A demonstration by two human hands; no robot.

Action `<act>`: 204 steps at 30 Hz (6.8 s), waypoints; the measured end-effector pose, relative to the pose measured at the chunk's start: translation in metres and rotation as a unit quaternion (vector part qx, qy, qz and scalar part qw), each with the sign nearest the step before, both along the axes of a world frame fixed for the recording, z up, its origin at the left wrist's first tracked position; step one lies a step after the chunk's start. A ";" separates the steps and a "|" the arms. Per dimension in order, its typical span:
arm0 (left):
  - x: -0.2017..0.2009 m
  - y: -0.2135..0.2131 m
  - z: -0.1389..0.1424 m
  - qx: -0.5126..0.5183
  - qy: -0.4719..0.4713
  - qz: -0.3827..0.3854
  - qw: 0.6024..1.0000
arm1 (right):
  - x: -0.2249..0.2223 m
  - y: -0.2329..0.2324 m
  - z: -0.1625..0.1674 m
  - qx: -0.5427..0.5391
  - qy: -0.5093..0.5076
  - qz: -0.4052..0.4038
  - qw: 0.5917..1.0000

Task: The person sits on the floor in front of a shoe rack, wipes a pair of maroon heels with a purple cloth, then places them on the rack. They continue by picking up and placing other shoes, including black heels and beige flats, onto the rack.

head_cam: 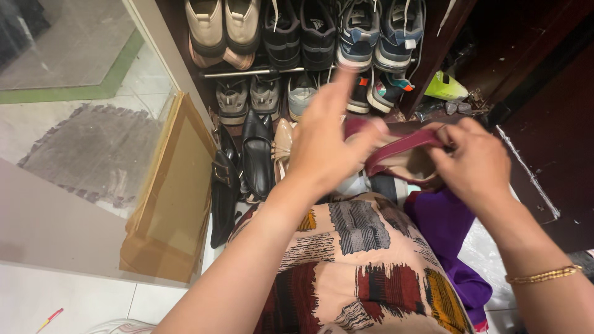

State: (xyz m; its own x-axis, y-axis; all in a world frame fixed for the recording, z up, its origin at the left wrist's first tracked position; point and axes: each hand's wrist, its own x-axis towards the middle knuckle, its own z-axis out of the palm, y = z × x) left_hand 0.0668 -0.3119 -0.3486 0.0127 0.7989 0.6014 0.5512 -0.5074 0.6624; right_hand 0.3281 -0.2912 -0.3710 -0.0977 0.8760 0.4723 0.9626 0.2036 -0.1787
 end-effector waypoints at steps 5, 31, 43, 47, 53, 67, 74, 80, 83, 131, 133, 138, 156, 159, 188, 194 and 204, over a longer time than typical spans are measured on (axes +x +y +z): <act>-0.004 0.013 0.003 -0.423 -0.469 -0.082 0.771 | 0.004 -0.008 0.005 0.060 0.089 0.040 0.993; 0.039 0.037 -0.032 -0.136 -0.393 -0.027 0.909 | -0.045 -0.015 0.053 -0.046 0.328 0.089 0.939; 0.026 0.038 -0.037 -0.199 -0.483 -0.113 0.845 | -0.093 -0.056 0.035 -0.103 0.431 0.081 0.893; 0.041 0.031 -0.026 -0.203 -0.488 -0.166 0.832 | -0.103 -0.038 0.032 0.075 0.327 0.147 0.930; 0.026 0.026 -0.026 -0.201 -0.450 -0.164 0.854 | -0.100 -0.073 -0.010 0.078 0.289 0.182 0.937; 0.037 0.017 -0.020 -0.181 -0.375 -0.053 0.908 | -0.071 -0.025 -0.004 0.131 0.261 0.167 0.942; 0.029 0.002 -0.017 -0.197 -0.380 -0.132 0.894 | -0.040 0.003 0.007 0.086 0.291 0.044 0.952; 0.031 -0.001 -0.011 -0.249 -0.430 -0.130 0.858 | -0.047 -0.017 -0.003 0.150 0.278 0.116 0.942; 0.026 -0.001 -0.006 -0.276 -0.412 -0.135 0.858 | -0.046 -0.024 -0.014 0.081 0.271 0.091 0.955; 0.018 0.004 -0.041 -0.403 -0.829 -0.022 0.387 | 0.081 -0.022 -0.037 -0.510 -0.107 -0.133 0.843; 0.018 0.002 -0.042 -0.407 -0.828 -0.019 0.386 | 0.079 -0.024 -0.036 -0.504 -0.085 -0.140 0.848; 0.040 -0.002 -0.056 -0.459 -0.794 -0.022 0.398 | 0.009 -0.028 -0.020 -0.493 0.276 -0.005 0.825; 0.057 -0.045 -0.154 -0.670 -0.442 -0.035 0.595 | 0.002 -0.041 -0.091 -0.501 0.582 -0.186 0.613; 0.047 -0.038 -0.145 -0.653 -0.443 -0.035 0.613 | 0.011 -0.020 -0.103 -0.490 0.575 -0.181 0.630; -0.016 0.026 -0.151 -0.576 -0.386 0.012 0.721 | -0.029 0.100 -0.210 -0.540 0.597 -0.164 0.571; 0.003 0.020 -0.161 -0.570 -0.393 -0.033 0.721 | -0.050 0.121 -0.204 -0.569 0.458 -0.218 0.647; 0.017 0.027 -0.168 -0.598 -0.367 -0.023 0.712 | 0.033 0.124 -0.175 -0.516 0.326 -0.248 0.753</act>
State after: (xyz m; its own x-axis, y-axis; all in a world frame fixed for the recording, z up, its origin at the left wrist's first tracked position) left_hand 0.0840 -0.2852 -0.5169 0.0881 0.7548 -0.6500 -0.1651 0.6546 0.7377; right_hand 0.3614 -0.1668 -0.5461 0.3192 0.6621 -0.6781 0.5147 -0.7219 -0.4626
